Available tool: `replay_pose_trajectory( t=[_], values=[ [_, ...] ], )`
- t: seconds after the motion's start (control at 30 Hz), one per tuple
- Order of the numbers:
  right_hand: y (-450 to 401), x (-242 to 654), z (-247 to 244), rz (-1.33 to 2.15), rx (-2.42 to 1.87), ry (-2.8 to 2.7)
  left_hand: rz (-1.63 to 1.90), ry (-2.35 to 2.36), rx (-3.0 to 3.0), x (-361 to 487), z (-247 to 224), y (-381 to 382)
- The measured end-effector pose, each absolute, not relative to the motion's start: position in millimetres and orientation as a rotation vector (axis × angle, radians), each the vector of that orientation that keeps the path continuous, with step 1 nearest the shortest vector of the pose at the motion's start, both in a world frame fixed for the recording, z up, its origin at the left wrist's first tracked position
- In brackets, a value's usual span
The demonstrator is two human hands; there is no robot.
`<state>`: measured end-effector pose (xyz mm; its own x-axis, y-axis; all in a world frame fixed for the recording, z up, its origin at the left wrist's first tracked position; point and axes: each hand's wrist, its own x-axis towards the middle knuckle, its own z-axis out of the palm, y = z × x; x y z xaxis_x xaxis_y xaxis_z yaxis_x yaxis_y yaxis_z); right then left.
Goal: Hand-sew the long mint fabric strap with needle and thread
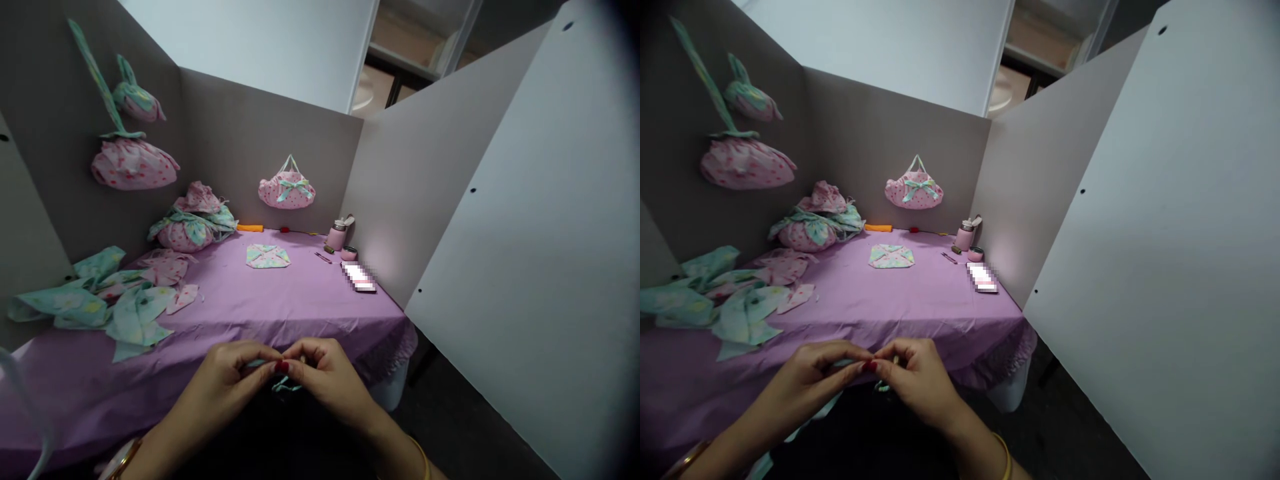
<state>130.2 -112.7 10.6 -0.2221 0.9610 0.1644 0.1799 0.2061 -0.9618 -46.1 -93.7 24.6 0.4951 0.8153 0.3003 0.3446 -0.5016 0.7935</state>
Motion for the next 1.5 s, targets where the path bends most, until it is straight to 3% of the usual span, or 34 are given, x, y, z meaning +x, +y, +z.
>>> replay_pose_trajectory(
  t=[0.6, 0.87, 1.03, 1.1, 1.23, 1.33, 1.5],
  values=[
    [-125.6, 137.7, 18.4, 0.439, -1.084, -1.901, 0.630, 0.984, 1.839, -59.9, 16.9, -97.3],
    [-124.3, 146.2, 17.2, 0.500, -1.121, -1.868, 0.676, 1.056, 1.920, -76.6, 10.0, -95.3],
    [-124.7, 147.6, 13.6, 0.402, -1.058, -1.936, 1.015, 0.973, 2.238, -96.4, -9.7, -95.4],
    [-124.7, 148.4, 10.2, 0.231, -0.977, -2.038, 1.258, 0.902, 2.464, -105.6, -22.8, -97.5],
    [-124.8, 147.9, -1.0, -0.227, -0.823, -2.174, 1.310, 0.800, 2.847, -122.4, -54.6, -103.3],
    [-125.9, 145.1, -8.0, -0.440, -0.775, -2.181, 1.478, 0.827, 2.880, -130.6, -77.4, -105.0],
    [-127.3, 143.3, -11.9, -0.513, -0.781, -2.206, 1.646, 0.914, 2.866, -134.0, -100.0, -103.4]
  ],
)
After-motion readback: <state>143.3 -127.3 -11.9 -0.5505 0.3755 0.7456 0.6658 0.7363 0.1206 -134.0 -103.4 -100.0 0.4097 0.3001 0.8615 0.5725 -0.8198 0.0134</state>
